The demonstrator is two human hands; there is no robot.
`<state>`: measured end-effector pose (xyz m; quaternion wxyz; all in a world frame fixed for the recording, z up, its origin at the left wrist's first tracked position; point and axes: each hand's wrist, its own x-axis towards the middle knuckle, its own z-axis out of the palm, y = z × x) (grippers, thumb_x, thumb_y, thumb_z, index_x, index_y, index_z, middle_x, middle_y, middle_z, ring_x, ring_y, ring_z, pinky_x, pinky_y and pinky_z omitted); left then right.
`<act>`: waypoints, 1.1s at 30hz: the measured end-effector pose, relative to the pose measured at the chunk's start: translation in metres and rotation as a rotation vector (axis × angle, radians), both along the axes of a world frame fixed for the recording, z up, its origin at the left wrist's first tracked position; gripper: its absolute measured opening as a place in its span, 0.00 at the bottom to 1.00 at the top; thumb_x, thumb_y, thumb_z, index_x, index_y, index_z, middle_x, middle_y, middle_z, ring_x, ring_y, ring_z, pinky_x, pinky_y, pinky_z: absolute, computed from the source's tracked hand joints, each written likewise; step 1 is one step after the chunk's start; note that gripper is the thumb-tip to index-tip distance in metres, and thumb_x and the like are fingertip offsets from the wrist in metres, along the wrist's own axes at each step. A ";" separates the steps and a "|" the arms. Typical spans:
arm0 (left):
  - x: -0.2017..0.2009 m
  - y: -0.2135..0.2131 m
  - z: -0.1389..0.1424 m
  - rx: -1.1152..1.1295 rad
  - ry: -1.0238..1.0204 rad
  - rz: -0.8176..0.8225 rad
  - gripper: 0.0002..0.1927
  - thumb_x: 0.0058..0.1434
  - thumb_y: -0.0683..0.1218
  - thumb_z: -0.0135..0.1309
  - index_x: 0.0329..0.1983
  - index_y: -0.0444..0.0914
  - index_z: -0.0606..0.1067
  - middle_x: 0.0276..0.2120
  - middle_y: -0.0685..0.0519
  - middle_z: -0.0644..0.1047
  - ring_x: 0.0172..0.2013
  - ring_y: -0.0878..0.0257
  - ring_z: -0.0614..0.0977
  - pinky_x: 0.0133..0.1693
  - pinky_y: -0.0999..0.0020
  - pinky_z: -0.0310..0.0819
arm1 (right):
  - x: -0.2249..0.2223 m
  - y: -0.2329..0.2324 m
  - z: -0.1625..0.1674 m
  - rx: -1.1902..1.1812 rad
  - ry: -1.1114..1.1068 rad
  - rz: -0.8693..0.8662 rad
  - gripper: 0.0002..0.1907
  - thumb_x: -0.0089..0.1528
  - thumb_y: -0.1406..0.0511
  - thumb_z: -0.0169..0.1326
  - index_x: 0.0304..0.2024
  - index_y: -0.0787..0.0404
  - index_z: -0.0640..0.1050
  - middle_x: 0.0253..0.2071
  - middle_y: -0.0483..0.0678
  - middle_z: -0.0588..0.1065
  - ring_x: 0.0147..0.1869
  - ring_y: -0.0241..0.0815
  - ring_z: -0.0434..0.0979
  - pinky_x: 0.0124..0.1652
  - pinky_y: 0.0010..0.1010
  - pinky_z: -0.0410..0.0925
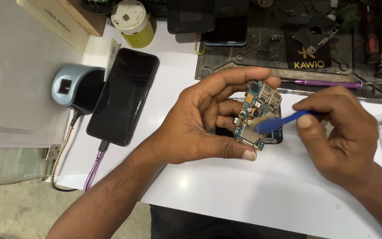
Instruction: The person holds a disassembled phone motherboard in one hand and scrubs its surface and edges with a toothbrush, rotating the board to clean different sides. They work over a repair bench with a disassembled phone chassis, screen, and other phone parts laid out nearby.
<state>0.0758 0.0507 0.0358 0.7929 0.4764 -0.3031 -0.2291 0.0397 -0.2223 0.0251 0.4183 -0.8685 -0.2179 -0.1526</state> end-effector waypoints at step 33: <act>0.004 0.003 -0.005 -0.024 -0.084 0.162 0.45 0.59 0.34 0.72 0.74 0.35 0.59 0.67 0.41 0.66 0.60 0.61 0.78 0.60 0.65 0.87 | -0.002 0.014 0.007 -0.151 0.091 0.017 0.09 0.68 0.66 0.53 0.48 0.63 0.78 0.35 0.44 0.75 0.31 0.33 0.72 0.30 0.26 0.65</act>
